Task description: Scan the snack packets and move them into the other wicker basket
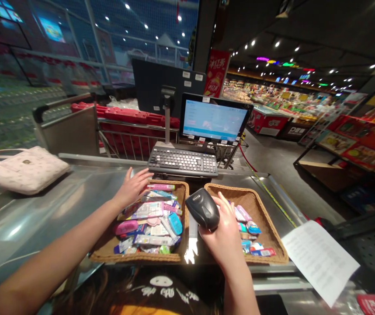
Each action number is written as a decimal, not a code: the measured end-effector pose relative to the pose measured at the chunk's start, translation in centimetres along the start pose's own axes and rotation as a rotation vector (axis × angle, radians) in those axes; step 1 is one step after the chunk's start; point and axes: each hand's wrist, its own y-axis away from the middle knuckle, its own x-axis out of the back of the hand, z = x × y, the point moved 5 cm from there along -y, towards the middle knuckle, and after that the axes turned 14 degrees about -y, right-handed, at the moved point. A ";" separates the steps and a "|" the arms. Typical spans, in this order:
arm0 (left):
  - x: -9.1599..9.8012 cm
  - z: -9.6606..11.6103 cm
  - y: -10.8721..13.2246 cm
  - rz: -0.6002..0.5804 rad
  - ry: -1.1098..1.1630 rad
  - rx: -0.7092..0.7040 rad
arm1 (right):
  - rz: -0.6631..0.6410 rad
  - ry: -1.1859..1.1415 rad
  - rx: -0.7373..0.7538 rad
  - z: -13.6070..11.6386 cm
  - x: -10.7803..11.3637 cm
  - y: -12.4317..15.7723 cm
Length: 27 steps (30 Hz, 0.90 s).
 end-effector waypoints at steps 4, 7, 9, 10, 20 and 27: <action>-1.5 0.9 0.8 -0.074 0.026 -0.009 | 0.001 -0.004 0.006 -0.3 0.0 -0.1; -2.0 1.9 1.1 -0.119 0.042 -0.031 | 0.001 0.001 0.008 -0.3 0.0 0.1; -2.2 2.7 1.0 -0.137 0.053 -0.047 | -0.001 0.010 0.004 -0.2 0.0 0.3; -2.2 3.2 0.9 -0.143 0.059 -0.050 | -0.002 0.014 0.000 -0.1 0.0 0.3; -3.6 8.2 -1.3 -0.214 0.083 0.014 | 0.018 0.034 0.003 0.2 0.5 0.9; -3.7 13.8 -2.0 -0.279 0.174 -0.101 | 0.047 0.037 -0.009 0.4 1.0 1.5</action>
